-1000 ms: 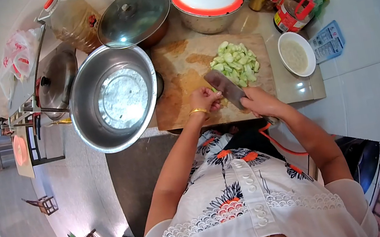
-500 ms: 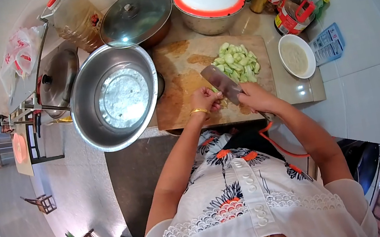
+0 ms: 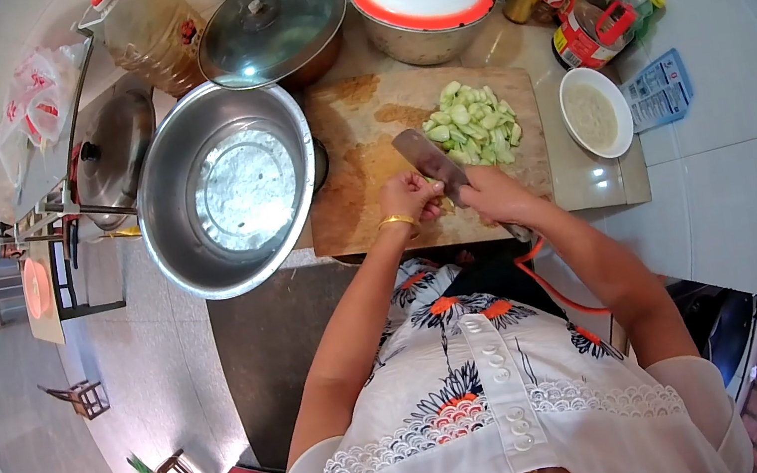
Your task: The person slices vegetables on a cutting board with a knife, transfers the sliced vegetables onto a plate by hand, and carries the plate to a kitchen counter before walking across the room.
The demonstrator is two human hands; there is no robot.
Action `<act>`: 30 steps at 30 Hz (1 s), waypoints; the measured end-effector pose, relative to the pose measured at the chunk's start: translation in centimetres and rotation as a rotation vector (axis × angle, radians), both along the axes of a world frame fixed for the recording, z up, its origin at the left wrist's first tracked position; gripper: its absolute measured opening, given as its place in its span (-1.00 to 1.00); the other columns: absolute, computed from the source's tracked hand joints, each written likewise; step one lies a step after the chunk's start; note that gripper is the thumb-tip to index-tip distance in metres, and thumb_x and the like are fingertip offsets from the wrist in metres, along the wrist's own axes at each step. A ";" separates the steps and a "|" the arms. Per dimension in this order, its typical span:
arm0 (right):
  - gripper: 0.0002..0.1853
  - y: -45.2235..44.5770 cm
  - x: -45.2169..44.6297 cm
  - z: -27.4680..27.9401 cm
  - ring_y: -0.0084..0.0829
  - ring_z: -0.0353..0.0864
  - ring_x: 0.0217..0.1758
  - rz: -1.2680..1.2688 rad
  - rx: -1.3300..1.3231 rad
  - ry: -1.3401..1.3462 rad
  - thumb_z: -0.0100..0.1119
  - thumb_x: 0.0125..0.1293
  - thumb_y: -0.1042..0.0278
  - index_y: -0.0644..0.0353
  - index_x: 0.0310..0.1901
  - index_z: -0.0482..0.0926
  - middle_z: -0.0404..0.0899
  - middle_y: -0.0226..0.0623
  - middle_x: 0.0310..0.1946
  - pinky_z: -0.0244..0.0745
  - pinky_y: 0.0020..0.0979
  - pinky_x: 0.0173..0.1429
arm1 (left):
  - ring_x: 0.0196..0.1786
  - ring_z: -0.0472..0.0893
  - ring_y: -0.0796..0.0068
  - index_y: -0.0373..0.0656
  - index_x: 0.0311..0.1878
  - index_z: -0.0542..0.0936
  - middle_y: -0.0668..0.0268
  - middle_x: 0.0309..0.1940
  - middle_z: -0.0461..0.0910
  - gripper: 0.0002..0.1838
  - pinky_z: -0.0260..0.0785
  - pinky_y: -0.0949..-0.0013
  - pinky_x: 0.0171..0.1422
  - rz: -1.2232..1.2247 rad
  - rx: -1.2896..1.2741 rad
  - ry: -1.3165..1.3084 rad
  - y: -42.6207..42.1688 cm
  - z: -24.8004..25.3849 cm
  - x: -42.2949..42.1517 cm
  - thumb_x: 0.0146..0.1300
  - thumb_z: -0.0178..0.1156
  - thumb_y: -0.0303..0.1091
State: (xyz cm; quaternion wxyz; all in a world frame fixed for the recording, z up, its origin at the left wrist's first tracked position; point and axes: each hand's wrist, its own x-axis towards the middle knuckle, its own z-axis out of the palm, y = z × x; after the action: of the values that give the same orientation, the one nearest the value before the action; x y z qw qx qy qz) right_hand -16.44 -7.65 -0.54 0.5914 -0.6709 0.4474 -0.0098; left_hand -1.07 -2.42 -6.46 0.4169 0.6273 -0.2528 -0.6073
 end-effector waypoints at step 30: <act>-0.90 -0.6 -2.3 1.6 -0.59 0.25 -0.85 -0.063 0.220 -0.087 -0.18 0.03 0.48 0.32 -0.55 0.29 0.28 -0.36 -0.76 0.16 -0.53 -0.81 | -0.73 0.48 0.54 -0.22 -0.59 0.37 0.26 -0.71 0.48 -0.77 0.31 0.57 -0.72 0.033 0.033 0.003 0.1 0.4 -0.2 -0.06 0.26 -0.41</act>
State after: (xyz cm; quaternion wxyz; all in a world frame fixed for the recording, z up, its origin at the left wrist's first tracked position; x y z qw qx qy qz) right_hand -18.70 -8.20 1.06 0.6798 -0.5865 0.4402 -0.0083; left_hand -1.25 -2.35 -6.10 0.4170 0.6371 -0.2318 -0.6053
